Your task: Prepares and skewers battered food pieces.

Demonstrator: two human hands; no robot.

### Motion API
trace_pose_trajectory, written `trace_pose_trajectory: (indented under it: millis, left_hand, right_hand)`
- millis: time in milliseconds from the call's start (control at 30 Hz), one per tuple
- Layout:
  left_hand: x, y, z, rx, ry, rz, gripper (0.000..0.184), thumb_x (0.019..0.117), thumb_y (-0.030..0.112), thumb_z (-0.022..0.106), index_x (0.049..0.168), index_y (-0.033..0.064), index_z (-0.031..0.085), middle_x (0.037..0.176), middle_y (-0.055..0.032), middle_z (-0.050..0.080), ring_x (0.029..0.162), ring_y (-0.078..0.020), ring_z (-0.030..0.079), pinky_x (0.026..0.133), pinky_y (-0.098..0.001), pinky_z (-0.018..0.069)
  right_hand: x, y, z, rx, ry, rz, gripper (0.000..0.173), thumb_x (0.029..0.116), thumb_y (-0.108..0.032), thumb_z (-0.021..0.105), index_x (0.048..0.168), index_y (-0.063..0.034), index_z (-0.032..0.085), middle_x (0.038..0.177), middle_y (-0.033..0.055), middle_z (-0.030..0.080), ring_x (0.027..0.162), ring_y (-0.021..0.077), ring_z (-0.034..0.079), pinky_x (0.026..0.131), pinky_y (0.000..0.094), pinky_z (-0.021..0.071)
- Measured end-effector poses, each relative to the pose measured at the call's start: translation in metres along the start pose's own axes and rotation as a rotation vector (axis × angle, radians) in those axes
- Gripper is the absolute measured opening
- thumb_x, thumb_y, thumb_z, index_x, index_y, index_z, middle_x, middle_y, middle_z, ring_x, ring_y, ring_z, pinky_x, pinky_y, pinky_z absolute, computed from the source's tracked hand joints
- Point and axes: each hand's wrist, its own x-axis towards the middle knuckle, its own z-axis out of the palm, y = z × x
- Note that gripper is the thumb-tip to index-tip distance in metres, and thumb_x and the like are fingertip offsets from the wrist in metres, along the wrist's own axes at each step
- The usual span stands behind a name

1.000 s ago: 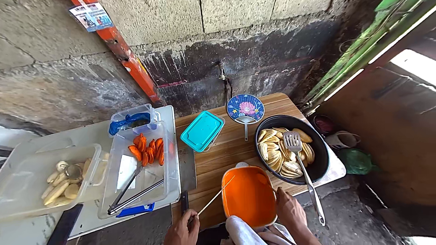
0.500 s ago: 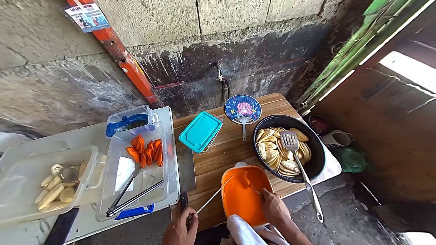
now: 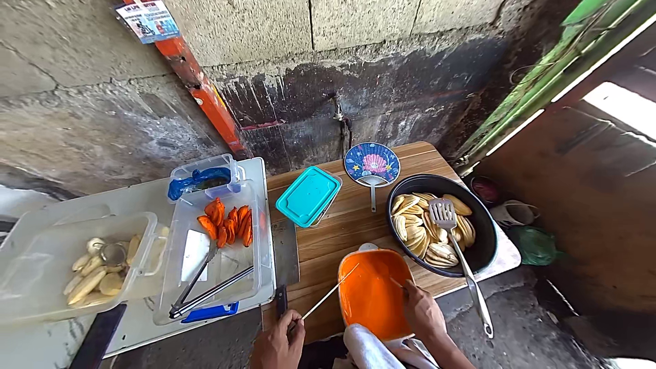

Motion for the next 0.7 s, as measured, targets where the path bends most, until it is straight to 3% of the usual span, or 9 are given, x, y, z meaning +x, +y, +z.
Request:
trace_pose_trajectory:
  millis: [100, 200, 267, 400, 467, 567, 700]
  left_hand:
    - [0.003, -0.001, 0.001, 0.004, -0.017, 0.028, 0.032, 0.1014, 0.029, 0.054, 0.114, 0.0054, 0.071, 0.089, -0.0153, 0.074, 0.082, -0.032, 0.072, 0.074, -0.0554, 0.0555]
    - [0.005, 0.0, -0.001, -0.013, -0.022, 0.022, 0.031, 0.1015, 0.029, 0.054, 0.114, 0.0054, 0.071, 0.088, -0.0147, 0.073, 0.079, -0.0311, 0.071, 0.073, -0.0538, 0.0551]
    - [0.007, 0.0, -0.001, -0.031, -0.019, 0.017, 0.031, 0.1016, 0.028, 0.055, 0.114, 0.0051, 0.072, 0.087, -0.0146, 0.073, 0.079, -0.0305, 0.07, 0.073, -0.0531, 0.055]
    - [0.008, 0.005, -0.004, -0.023, -0.034, 0.02, 0.031, 0.1022, 0.029, 0.054, 0.115, 0.0059, 0.071, 0.087, -0.0141, 0.073, 0.078, -0.0298, 0.07, 0.074, -0.0523, 0.055]
    - [0.009, 0.004, -0.003, -0.04, -0.022, 0.015, 0.031, 0.1024, 0.028, 0.055, 0.114, 0.0052, 0.072, 0.087, -0.0144, 0.073, 0.078, -0.03, 0.07, 0.074, -0.0524, 0.0548]
    - [0.012, 0.002, 0.002, -0.082, -0.047, 0.008, 0.03, 0.1022, 0.028, 0.056, 0.114, 0.005, 0.072, 0.09, -0.0137, 0.073, 0.08, -0.0283, 0.07, 0.076, -0.0524, 0.0548]
    - [0.013, 0.008, 0.002, -0.119, -0.07, -0.001, 0.029, 0.102, 0.026, 0.056, 0.113, 0.0048, 0.072, 0.093, -0.0139, 0.073, 0.084, -0.0277, 0.07, 0.079, -0.0515, 0.0546]
  right_hand:
    - [-0.001, -0.003, 0.004, 0.018, -0.113, -0.195, 0.031, 0.108, -0.028, 0.046, 0.118, -0.0102, 0.068, 0.11, 0.0162, 0.072, 0.107, 0.034, 0.071, 0.09, 0.0554, 0.0559]
    - [-0.004, -0.003, 0.009, 0.088, -0.092, -0.265, 0.03, 0.1066, -0.03, 0.048, 0.112, -0.0105, 0.071, 0.101, 0.0131, 0.074, 0.099, 0.0307, 0.072, 0.088, 0.0524, 0.0561]
    - [-0.004, -0.002, 0.01, 0.088, -0.101, -0.227, 0.029, 0.1062, -0.03, 0.049, 0.112, -0.0109, 0.07, 0.1, 0.0131, 0.073, 0.098, 0.0303, 0.072, 0.087, 0.0521, 0.0562]
    - [0.001, 0.009, -0.005, 0.031, -0.085, 0.024, 0.03, 0.1052, -0.028, 0.048, 0.116, -0.0122, 0.07, 0.113, 0.0161, 0.074, 0.11, 0.0341, 0.071, 0.09, 0.0566, 0.0563]
    - [-0.001, 0.006, -0.01, 0.031, -0.063, 0.01, 0.03, 0.107, -0.028, 0.045, 0.118, -0.0124, 0.069, 0.112, 0.0161, 0.074, 0.11, 0.0343, 0.071, 0.09, 0.0557, 0.0562]
    - [-0.003, -0.005, -0.001, 0.061, -0.166, -0.126, 0.029, 0.1055, -0.028, 0.05, 0.117, -0.0108, 0.07, 0.11, 0.016, 0.073, 0.108, 0.0343, 0.07, 0.091, 0.0572, 0.0552]
    - [0.003, 0.006, -0.002, 0.039, -0.125, 0.048, 0.028, 0.1025, -0.026, 0.051, 0.12, -0.0133, 0.069, 0.118, 0.0167, 0.072, 0.113, 0.0356, 0.069, 0.091, 0.0592, 0.0558]
